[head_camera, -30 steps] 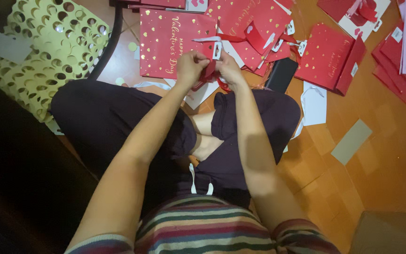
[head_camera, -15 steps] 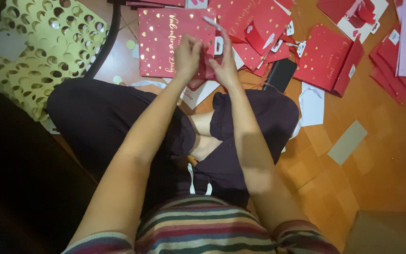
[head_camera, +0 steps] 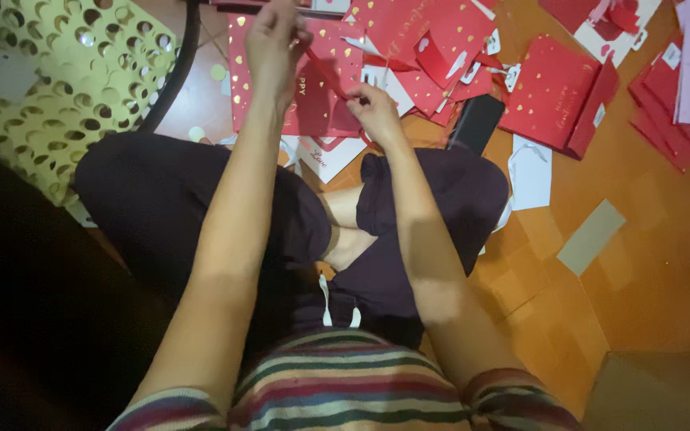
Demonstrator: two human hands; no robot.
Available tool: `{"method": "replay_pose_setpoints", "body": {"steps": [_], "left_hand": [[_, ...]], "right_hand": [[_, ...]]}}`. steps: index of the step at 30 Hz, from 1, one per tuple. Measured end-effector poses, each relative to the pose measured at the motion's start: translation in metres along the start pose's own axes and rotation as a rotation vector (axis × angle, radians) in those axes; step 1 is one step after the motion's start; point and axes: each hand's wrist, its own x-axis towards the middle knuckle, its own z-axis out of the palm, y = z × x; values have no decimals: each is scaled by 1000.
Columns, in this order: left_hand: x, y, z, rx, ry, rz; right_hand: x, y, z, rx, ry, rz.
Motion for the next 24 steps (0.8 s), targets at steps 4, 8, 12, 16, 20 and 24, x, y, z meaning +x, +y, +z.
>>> {"method": "replay_pose_setpoints", "body": {"steps": [4,8,12,16,20,24], "left_hand": [[7,-12,-12,87,203,-1],[-8,-31,-4,750,-14,119],[-32,-41,7,1065,-90,138],[-45,-35,15,1257,-63,214],[-47,-29,17,1225,-109,340],[-49,-32,15,1314,-151,487]], "right_hand": [[0,-4,-4,23,-39,102],[5,-7,-7,315,144,-11],[9,-3,-7,433,229,64],[9,-2,-3,453,150,66],[6,-5,2,461,68,-2],[-2,-11,-3,393,18,-37]]}}
